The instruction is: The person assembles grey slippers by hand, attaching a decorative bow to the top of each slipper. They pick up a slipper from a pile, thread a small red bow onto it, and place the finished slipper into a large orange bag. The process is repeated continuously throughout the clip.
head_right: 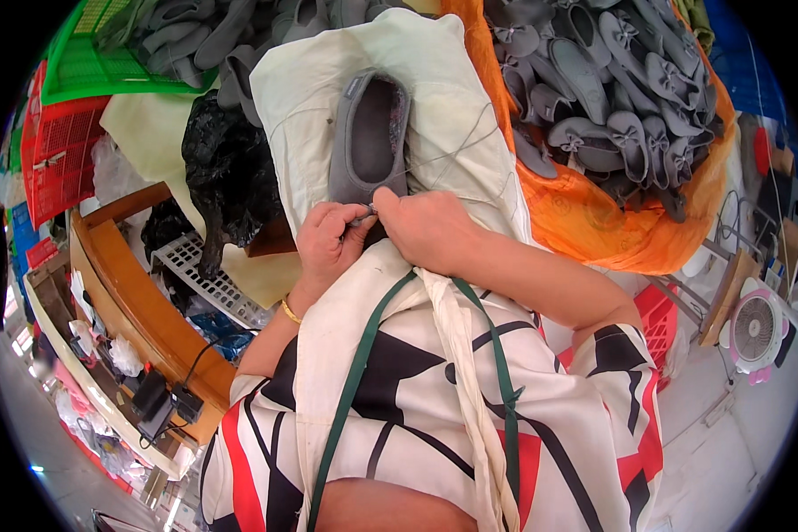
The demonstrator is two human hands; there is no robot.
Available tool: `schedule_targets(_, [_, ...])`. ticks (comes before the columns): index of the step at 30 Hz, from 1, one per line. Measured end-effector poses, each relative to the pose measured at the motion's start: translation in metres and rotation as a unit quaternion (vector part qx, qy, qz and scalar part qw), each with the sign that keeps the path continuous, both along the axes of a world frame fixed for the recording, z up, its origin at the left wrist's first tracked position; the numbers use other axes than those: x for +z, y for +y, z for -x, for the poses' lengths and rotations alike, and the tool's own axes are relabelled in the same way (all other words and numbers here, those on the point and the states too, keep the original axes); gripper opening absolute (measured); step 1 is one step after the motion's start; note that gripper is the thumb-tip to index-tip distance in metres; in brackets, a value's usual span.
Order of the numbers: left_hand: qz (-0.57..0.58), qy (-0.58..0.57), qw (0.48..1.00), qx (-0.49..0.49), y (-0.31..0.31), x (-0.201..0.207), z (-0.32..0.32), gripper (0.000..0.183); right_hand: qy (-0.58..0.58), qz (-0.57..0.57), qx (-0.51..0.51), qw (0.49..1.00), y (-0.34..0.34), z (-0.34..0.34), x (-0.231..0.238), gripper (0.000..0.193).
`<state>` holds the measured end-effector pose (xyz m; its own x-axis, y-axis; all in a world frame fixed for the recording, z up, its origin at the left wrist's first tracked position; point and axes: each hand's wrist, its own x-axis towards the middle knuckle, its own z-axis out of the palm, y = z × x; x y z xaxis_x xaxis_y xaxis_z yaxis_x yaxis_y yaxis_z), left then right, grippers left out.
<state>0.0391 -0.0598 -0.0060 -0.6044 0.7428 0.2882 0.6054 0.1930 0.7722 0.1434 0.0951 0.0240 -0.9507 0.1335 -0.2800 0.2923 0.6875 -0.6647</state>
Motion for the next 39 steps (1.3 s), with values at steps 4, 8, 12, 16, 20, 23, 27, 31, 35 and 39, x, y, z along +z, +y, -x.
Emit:
schedule_targets(4, [-0.023, 0.008, 1.000, -0.005, 0.000, 0.000, -0.002, 0.022, -0.001, 0.151, -0.101, 0.983, 0.004, 0.005, 0.002, 0.019])
schedule_targets(8, [-0.040, -0.002, 0.999, -0.006, 0.000, -0.003, -0.003, 0.025, -0.005, 0.233, -0.123, 0.965, 0.007, 0.015, 0.002, 0.020])
schedule_targets(12, [-0.032, 0.007, 0.999, -0.024, -0.001, -0.001, -0.002, 0.028, -0.126, 0.330, -0.115, 0.928, 0.020, 0.025, 0.016, 0.020])
schedule_targets(16, [-0.039, 0.043, 0.998, -0.037, -0.001, -0.001, 0.001, 0.028, 0.004, 0.205, -0.037, 0.978, 0.037, 0.029, 0.007, 0.019])
schedule_targets(20, [-0.030, 0.052, 0.997, -0.043, -0.001, -0.001, 0.003, 0.027, 0.081, 0.129, -0.011, 0.988, 0.025, 0.033, -0.002, 0.016])
schedule_targets(23, [-0.022, 0.035, 0.998, -0.039, 0.001, 0.001, 0.005, 0.026, 0.132, 0.099, -0.066, 0.984, 0.007, 0.041, -0.009, 0.014])
schedule_targets(27, [-0.017, 0.011, 0.999, -0.041, 0.003, 0.001, 0.009, 0.026, 0.191, 0.078, -0.131, 0.970, 0.000, 0.050, -0.031, 0.015])
schedule_targets(31, [-0.008, 0.014, 0.997, -0.078, 0.002, 0.000, 0.004, 0.026, 0.252, 0.068, -0.196, 0.945, 0.020, 0.066, -0.043, 0.017])
schedule_targets(35, [0.002, -0.013, 0.999, -0.043, 0.002, 0.004, 0.004, 0.024, -0.017, 0.438, -0.243, 0.865, 0.037, 0.060, -0.004, 0.024])
schedule_targets(39, [0.023, -0.015, 0.998, -0.064, 0.006, 0.013, 0.009, 0.020, -0.102, 0.513, -0.163, 0.837, 0.044, 0.050, 0.032, 0.029])
